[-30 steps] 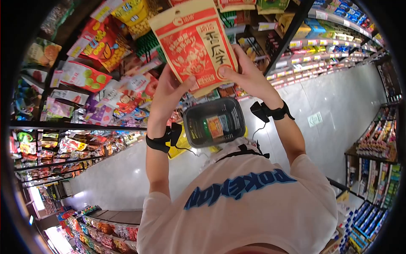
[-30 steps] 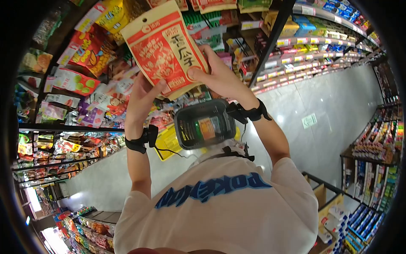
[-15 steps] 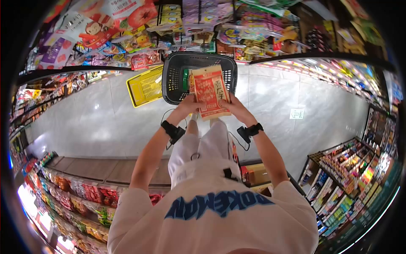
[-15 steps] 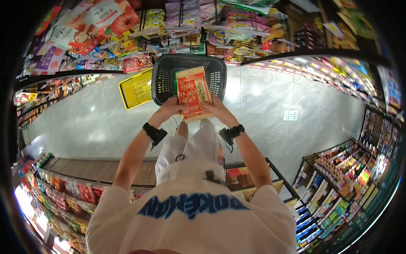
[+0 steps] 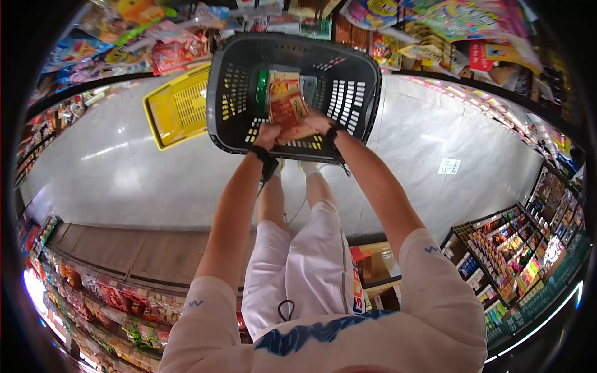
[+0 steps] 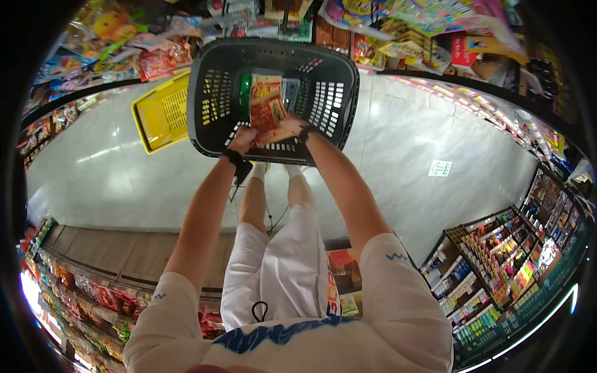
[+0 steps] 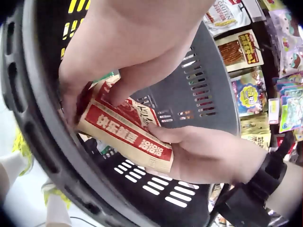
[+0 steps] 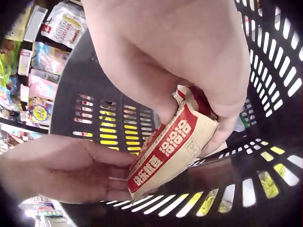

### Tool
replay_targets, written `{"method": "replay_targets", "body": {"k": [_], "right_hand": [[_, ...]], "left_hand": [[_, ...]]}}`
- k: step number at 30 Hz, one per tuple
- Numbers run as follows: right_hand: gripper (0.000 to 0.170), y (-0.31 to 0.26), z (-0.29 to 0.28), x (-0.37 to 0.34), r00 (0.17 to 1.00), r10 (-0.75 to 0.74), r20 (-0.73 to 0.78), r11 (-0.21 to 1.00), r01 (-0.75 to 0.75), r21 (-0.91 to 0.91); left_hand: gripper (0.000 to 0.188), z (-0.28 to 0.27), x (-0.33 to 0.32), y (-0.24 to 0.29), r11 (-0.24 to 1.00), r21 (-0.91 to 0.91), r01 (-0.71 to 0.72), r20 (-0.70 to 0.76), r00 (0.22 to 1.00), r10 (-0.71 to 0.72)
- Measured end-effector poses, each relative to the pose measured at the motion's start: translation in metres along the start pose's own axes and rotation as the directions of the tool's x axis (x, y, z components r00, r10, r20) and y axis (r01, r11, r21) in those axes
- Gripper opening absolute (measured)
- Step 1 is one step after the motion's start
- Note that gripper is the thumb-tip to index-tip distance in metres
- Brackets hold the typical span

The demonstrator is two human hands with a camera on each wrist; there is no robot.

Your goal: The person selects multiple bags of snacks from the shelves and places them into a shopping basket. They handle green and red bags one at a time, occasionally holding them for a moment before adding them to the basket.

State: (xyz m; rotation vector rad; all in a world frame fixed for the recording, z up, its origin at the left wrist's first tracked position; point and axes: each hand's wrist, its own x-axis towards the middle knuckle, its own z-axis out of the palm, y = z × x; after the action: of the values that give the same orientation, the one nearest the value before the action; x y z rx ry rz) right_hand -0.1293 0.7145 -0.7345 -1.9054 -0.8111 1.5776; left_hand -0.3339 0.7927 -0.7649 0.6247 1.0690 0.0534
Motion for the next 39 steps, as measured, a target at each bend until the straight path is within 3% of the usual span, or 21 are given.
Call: {"method": "replay_targets", "body": {"k": [3, 6, 7, 10, 12, 13, 15, 16, 18, 19, 20, 22, 23, 24, 26, 28, 30, 33, 36, 37, 39], "right_hand": [[0.042, 0.018, 0.012, 0.045, 0.97, 0.196, 0.147, 0.979, -0.201, 0.022], [0.048, 0.113, 0.053, 0.077, 0.971, 0.141, 0.193, 0.963, -0.18, 0.199], [0.051, 0.101, 0.056, 0.07, 0.98, 0.09, 0.177, 0.984, -0.115, 0.135], [0.042, 0.003, 0.039, 0.023, 0.844, 0.53, 0.082, 0.843, -0.535, 0.061], [0.032, -0.018, 0.033, -0.013, 0.941, 0.338, -0.02, 0.915, -0.334, -0.228], [0.025, -0.006, 0.034, -0.02, 0.965, 0.25, -0.081, 0.91, -0.263, -0.322], [0.014, 0.0, 0.031, -0.067, 0.917, -0.398, 0.001, 0.74, 0.322, -0.59], [0.013, -0.035, 0.023, -0.109, 0.98, -0.173, -0.094, 0.861, 0.104, -0.498], [0.015, -0.012, 0.019, -0.145, 0.937, -0.33, -0.11, 0.825, 0.23, -0.516], [0.017, -0.065, -0.003, -0.183, 0.986, -0.105, -0.132, 0.941, 0.056, -0.334], [0.015, -0.075, -0.013, -0.21, 0.937, -0.256, -0.24, 0.931, 0.171, -0.323], [0.02, -0.115, -0.058, -0.257, 0.943, -0.239, -0.234, 0.926, 0.148, -0.347], [0.021, -0.102, -0.078, -0.268, 0.873, -0.434, -0.225, 0.871, 0.342, -0.353], [0.019, -0.112, -0.102, -0.281, 0.895, -0.289, -0.339, 0.95, 0.226, -0.215], [0.018, -0.19, -0.165, -0.347, 0.86, -0.168, -0.482, 0.979, 0.089, -0.181], [0.02, -0.208, -0.232, -0.379, 0.595, -0.504, -0.627, 0.861, 0.287, -0.419], [0.02, -0.252, -0.301, -0.427, 0.622, -0.411, -0.666, 0.888, 0.109, -0.447], [0.019, -0.318, -0.398, -0.479, 0.335, -0.691, -0.641, 0.721, 0.254, -0.645], [0.018, -0.404, -0.475, -0.536, 0.553, -0.589, -0.59, 0.808, 0.392, -0.439], [0.017, -0.434, -0.487, -0.554, 0.525, -0.635, -0.567, 0.772, 0.429, -0.468], [0.023, -0.491, -0.5, -0.586, 0.65, -0.626, -0.432, 0.779, 0.494, -0.386]], "left_hand": [[0.034, -0.044, 0.057, -0.035, 1.0, 0.027, -0.003, 0.213, 0.977, -0.003], [0.025, -0.051, 0.071, -0.053, 0.998, 0.01, -0.064, 0.067, 0.996, 0.063], [0.025, -0.035, 0.064, -0.041, 0.973, 0.195, -0.124, -0.075, 0.987, 0.141], [0.036, 0.016, 0.012, 0.034, 0.549, 0.813, 0.193, -0.357, 0.911, 0.207], [0.045, 0.034, -0.026, 0.054, 0.526, 0.85, -0.04, -0.189, 0.907, 0.375], [0.042, 0.044, -0.046, 0.063, 0.596, 0.803, 0.013, -0.231, 0.929, 0.291], [0.032, 0.025, -0.043, 0.031, 0.269, 0.958, -0.096, 0.015, 0.958, 0.287], [0.03, 0.04, -0.086, 0.04, 0.571, 0.787, -0.234, -0.051, 0.898, 0.438], [0.034, 0.06, -0.144, 0.082, 0.291, 0.914, -0.282, 0.155, 0.907, 0.391], [0.031, 0.087, -0.197, 0.124, 0.547, 0.816, -0.187, 0.0, 0.946, 0.324], [0.023, 0.087, -0.211, 0.122, 0.542, 0.733, -0.411, 0.088, 0.847, 0.524], [0.026, 0.092, -0.238, 0.152, 0.347, 0.757, -0.553, 0.256, 0.74, 0.621], [0.026, 0.107, -0.255, 0.18, 0.626, 0.637, -0.45, 0.15, 0.869, 0.472], [0.027, 0.126, -0.284, 0.211, 0.842, 0.465, -0.275, 0.085, 0.96, 0.267], [0.025, 0.174, -0.36, 0.297, 0.834, 0.452, -0.318, 0.206, 0.946, 0.249], [0.025, 0.208, -0.41, 0.352, 0.836, 0.324, -0.442, 0.318, 0.883, 0.344], [0.031, 0.247, -0.469, 0.418, 0.756, 0.346, -0.555, 0.494, 0.793, 0.356], [0.03, 0.312, -0.558, 0.494, 0.639, 0.277, -0.718, 0.656, 0.627, 0.42], [0.03, 0.368, -0.612, 0.549, 0.409, 0.222, -0.885, 0.74, 0.427, 0.52], [0.03, 0.387, -0.626, 0.565, 0.389, 0.207, -0.898, 0.734, 0.406, 0.545], [0.032, 0.421, -0.634, 0.592, 0.355, 0.185, -0.917, 0.713, 0.373, 0.594]]}}
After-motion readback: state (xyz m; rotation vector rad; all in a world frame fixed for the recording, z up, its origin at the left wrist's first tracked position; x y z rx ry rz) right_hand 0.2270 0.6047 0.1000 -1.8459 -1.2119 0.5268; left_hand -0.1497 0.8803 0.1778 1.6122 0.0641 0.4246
